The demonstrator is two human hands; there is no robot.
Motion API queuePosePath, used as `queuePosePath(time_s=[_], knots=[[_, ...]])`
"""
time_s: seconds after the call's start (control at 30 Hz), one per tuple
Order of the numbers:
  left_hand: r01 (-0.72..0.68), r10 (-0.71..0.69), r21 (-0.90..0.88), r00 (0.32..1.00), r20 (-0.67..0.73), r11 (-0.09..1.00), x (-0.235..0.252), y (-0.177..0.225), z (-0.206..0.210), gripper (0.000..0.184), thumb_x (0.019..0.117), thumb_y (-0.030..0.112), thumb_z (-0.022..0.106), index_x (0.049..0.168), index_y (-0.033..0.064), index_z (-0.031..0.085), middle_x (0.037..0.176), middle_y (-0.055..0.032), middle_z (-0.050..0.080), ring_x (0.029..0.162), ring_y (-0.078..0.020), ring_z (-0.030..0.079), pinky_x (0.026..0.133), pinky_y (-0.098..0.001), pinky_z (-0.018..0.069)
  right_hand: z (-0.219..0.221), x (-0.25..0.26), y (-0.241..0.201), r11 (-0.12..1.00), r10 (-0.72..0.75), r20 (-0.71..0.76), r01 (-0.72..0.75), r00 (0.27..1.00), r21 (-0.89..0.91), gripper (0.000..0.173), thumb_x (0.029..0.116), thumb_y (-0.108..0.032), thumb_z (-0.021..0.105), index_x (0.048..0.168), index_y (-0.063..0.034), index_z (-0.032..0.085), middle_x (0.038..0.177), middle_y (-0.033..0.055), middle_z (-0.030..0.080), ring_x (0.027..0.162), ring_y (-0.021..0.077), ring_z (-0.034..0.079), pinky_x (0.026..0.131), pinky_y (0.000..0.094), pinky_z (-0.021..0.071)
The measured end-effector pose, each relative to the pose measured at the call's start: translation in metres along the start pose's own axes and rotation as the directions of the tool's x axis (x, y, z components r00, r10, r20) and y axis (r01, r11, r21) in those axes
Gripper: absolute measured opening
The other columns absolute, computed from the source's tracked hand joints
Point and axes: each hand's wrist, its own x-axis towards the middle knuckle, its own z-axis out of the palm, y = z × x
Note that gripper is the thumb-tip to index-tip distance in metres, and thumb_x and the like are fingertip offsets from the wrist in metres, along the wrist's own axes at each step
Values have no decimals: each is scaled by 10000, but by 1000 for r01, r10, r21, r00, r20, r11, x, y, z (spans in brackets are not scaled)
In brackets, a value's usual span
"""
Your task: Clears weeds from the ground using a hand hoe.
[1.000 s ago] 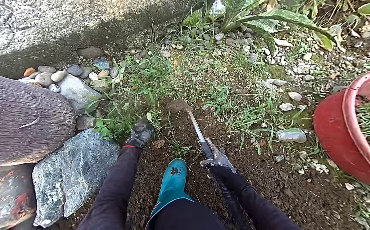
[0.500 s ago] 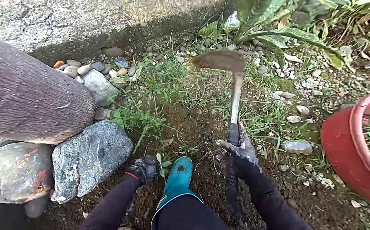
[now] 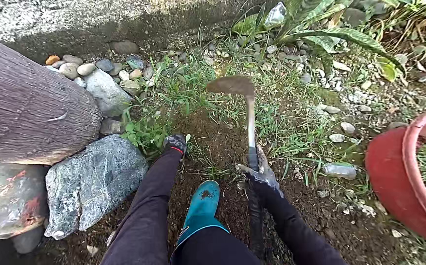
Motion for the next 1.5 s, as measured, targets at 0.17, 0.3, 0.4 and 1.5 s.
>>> queuePosePath(time_s=[0.17, 0.3, 0.4, 1.5], knots=[[-31, 31, 45, 999, 11, 999, -1, -8, 2, 393, 1027, 223, 551, 1346, 2, 614, 1394, -265, 597, 1330, -443, 546, 1063, -658, 429, 15, -5, 33, 959, 165, 287, -85, 943, -271, 1016, 882, -98, 743, 1651, -217, 89, 1293, 279, 592, 982, 399, 673, 790, 577, 570], [-57, 57, 26, 998, -2, 998, -3, -15, 4, 398, 1040, 217, 527, 1364, -2, 599, 1394, -268, 594, 1338, -449, 536, 1082, -658, 409, -18, -6, 30, 956, 187, 284, -108, 940, -272, 1038, 816, -55, 782, 1641, -273, 191, 1318, 262, 582, 923, 392, 669, 689, 574, 566], [-56, 56, 2, 998, -13, 998, -4, -14, 3, 390, 1033, 206, 535, 1361, 6, 598, 1370, -261, 613, 1299, -440, 572, 1045, -659, 439, -18, 2, 4, 996, 79, 111, -76, 991, -39, 974, 865, -86, 751, 1639, -261, 186, 1262, 218, 587, 808, 292, 658, 601, 462, 574], [-197, 200, 35, 973, -118, 980, -59, -50, 31, 516, 995, 84, 537, 1495, -14, 453, 1474, -308, 499, 1213, -503, 600, 977, -633, 498, 38, 13, 17, 933, 114, 334, 15, 936, -360, 1022, 894, -100, 730, 1656, -214, 60, 1348, 286, 570, 1078, 399, 647, 885, 570, 535]])
